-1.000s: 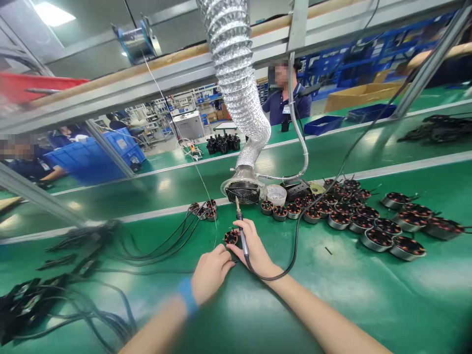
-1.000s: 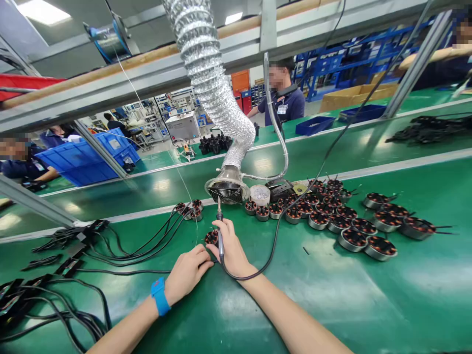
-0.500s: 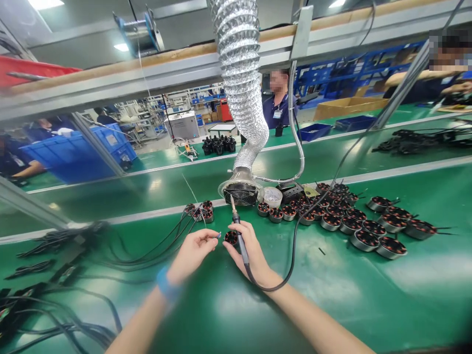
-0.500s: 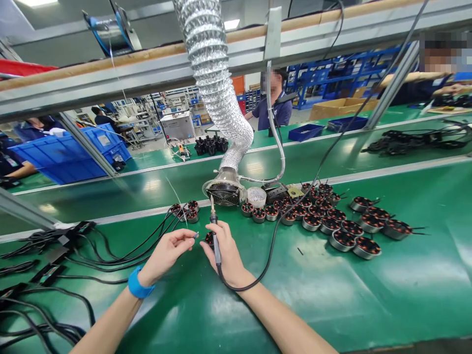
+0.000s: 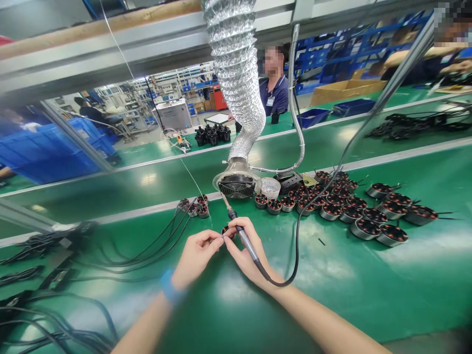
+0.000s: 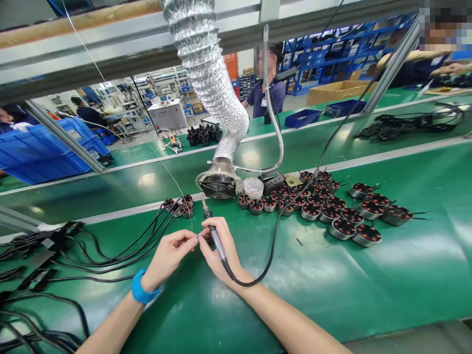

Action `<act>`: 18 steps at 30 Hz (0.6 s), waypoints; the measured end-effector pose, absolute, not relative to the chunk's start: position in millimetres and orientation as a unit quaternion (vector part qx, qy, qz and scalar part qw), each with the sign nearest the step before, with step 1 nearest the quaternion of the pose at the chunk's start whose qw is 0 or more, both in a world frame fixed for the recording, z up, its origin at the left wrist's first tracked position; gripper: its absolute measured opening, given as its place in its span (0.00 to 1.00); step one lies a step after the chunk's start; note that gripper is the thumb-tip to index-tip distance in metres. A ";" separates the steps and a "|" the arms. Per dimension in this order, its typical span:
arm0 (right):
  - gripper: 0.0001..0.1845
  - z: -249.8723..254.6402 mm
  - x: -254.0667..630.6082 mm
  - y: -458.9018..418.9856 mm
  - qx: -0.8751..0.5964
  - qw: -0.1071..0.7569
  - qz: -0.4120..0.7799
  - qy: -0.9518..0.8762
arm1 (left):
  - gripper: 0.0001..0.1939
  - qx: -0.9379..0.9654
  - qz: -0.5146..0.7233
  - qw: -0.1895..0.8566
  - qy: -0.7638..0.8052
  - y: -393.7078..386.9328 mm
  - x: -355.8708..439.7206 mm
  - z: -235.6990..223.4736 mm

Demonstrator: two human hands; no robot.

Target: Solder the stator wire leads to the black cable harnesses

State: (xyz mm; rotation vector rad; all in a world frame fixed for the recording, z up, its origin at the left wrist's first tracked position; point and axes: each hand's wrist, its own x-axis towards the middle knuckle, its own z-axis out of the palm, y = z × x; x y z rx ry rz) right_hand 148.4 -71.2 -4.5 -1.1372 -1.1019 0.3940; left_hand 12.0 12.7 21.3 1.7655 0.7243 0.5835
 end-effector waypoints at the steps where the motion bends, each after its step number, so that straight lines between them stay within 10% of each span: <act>1: 0.16 -4.1 147.3 -71.5 -0.508 0.688 0.185 -0.484 | 0.14 0.737 0.245 0.550 0.308 13.1 11.7 20.2; 18: 0.14 -3.3 141.5 -69.7 -0.473 0.721 0.256 -0.436 | 0.13 0.669 0.262 0.598 0.354 15.3 9.2 14.0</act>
